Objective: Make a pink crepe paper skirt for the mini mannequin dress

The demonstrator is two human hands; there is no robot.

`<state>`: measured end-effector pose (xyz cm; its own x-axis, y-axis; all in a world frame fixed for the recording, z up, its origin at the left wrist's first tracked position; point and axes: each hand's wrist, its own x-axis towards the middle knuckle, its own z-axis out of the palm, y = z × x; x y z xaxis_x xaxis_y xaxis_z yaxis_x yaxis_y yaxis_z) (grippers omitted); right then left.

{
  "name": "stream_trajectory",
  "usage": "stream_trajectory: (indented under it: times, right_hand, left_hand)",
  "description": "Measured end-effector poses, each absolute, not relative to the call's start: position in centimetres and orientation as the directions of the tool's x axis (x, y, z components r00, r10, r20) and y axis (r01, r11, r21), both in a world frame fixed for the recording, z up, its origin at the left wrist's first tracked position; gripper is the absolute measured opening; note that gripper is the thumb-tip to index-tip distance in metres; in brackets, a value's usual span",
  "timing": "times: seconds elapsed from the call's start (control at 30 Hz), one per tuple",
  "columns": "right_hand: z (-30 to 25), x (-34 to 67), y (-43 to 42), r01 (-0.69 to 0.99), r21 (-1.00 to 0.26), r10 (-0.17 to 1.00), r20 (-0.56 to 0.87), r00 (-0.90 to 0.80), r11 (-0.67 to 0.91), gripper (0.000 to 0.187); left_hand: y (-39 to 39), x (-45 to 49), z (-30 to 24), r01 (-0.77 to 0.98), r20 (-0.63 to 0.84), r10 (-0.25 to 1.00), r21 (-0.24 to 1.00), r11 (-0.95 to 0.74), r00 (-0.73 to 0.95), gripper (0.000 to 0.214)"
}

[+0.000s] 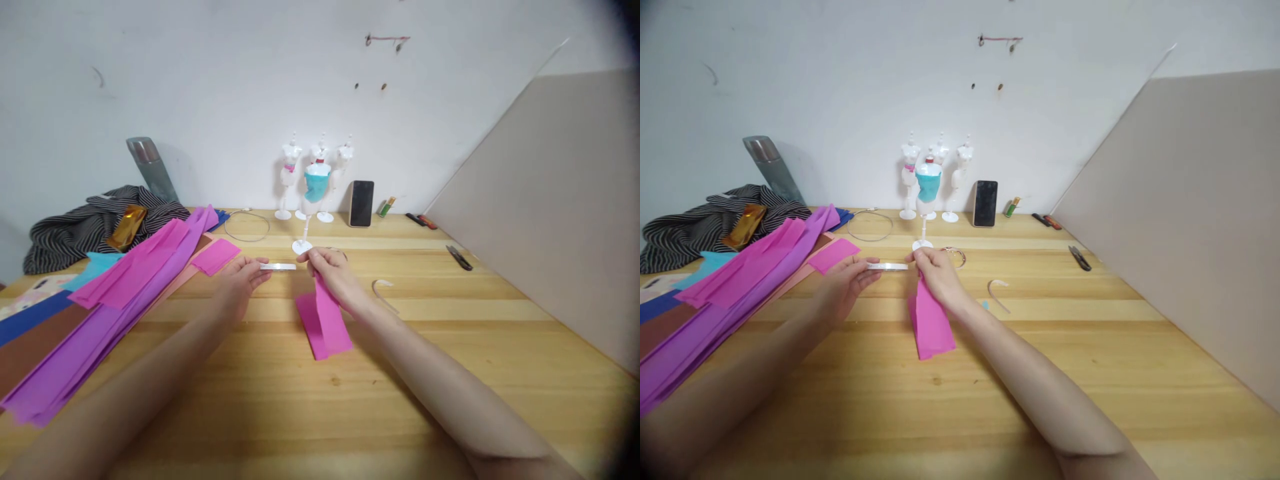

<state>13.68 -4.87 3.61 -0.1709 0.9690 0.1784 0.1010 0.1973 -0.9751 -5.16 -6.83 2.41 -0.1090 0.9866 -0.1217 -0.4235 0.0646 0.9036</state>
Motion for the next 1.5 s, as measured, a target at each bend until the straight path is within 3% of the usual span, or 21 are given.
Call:
stream_trajectory:
  times: [0.1, 0.23, 0.3, 0.37, 0.47, 0.63, 0.87, 1.1, 1.5]
  right_hand:
    - [3.2, 13.0, -5.5, 0.052, -0.987, 0.939, 0.126, -0.32, 0.15, 0.031]
    - [2.0, 12.4, -5.7, -0.134, -0.988, 0.873, -0.002, -0.488, -0.077, 0.028]
    - [1.5, 12.4, -5.6, -0.129, -0.984, 0.825, -0.031, -0.564, -0.125, 0.029]
    - [1.5, 12.7, -5.6, -0.022, -0.993, 0.74, -0.074, -0.669, -0.119, 0.028]
    - [2.6, 13.4, -5.8, 0.208, -0.978, 0.577, -0.157, -0.802, 0.024, 0.026]
    - [4.8, 14.2, -6.4, 0.295, -0.844, 0.429, -0.087, -0.899, 0.448, 0.029]
    - [5.1, 14.5, -6.1, 0.457, -0.614, 0.475, -0.147, -0.867, 0.644, 0.021]
    - [3.7, 14.2, -6.1, 0.492, -0.415, 0.518, -0.055, -0.853, 0.766, 0.016]
    - [3.9, 14.2, -6.2, 0.49, -0.536, 0.5, -0.139, -0.855, 0.687, 0.015]
  left_hand:
    - [-6.8, -5.2, 1.8, -0.386, -0.102, 0.991, 0.92, 0.061, -0.086, 0.018]
    - [-6.5, -5.4, 0.8, -0.305, -0.053, 0.996, 0.952, 0.03, -0.067, 0.017]
    - [-6.3, -5.6, 0.2, -0.259, -0.015, 0.998, 0.966, -0.002, -0.061, 0.017]
    - [-6.1, -6.0, -0.3, -0.229, 0.02, 0.999, 0.973, -0.029, -0.039, 0.017]
    - [-5.8, -6.5, -0.9, -0.218, 0.052, 0.999, 0.975, -0.051, -0.003, 0.016]
    - [-5.6, -6.7, -1.1, -0.234, 0.072, 0.997, 0.969, -0.079, -0.038, 0.017]
    - [-5.9, -6.3, -0.1, -0.433, 0.013, 0.997, 0.9, -0.047, -0.081, 0.021]
    - [-5.6, -6.6, -0.1, -0.48, 0.002, 0.996, 0.876, -0.043, -0.085, 0.02]
    - [-5.8, -6.5, -0.2, -0.486, 0.005, 0.998, 0.873, -0.037, -0.067, 0.022]
